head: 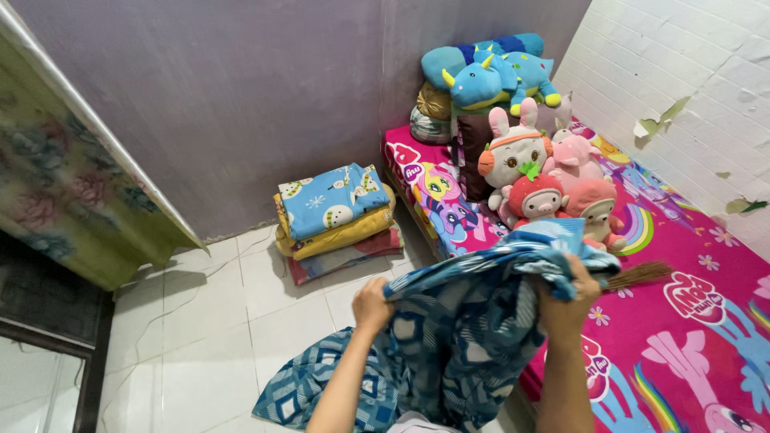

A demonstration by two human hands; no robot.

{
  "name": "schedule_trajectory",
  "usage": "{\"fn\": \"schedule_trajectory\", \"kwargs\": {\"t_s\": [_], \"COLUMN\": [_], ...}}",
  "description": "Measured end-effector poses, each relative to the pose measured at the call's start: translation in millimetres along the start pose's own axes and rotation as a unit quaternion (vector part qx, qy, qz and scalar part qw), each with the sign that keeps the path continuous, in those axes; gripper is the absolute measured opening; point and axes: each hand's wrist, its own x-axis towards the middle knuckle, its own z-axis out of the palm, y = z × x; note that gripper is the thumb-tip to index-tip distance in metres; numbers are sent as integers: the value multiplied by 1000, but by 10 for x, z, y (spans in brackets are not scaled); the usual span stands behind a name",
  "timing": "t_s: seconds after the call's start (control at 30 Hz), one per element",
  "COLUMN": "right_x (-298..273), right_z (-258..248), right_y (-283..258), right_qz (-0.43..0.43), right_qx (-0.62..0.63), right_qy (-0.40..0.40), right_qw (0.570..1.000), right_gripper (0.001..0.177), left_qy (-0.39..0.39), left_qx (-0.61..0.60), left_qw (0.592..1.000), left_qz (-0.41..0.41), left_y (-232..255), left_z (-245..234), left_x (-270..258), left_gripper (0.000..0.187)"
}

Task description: The person folds two blankets by hand and stacks them on top of a yellow pillow on the floor.

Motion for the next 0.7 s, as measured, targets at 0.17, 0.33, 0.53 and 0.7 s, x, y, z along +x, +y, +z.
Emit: {"fn": "schedule_trajectory", "kwargs": {"t_s": [0.17, 0.33, 0.53, 0.7], "right_x": [92, 203, 371, 515], "right_z": [-171, -142, 101, 563], "right_y": [279, 354, 443, 641], "right_qz": [13, 10, 12, -3], "right_qx": [38, 40, 64, -1], "right_qy": [93, 101, 96, 26], "right_qw": [995, 994, 993, 1000], "right_gripper": [22, 17, 22, 24], "left_qy": [60, 76, -17, -153], "left_qx": [57, 80, 140, 166], "left_qw": [988, 964, 916, 872], "left_qz": [-129, -243, -376, -434], "left_y": [-598, -835, -1103, -1484], "left_z": [144, 83, -4, 50], "left_x": [10, 153, 158, 26], "left_gripper": [33, 34, 36, 40]}}
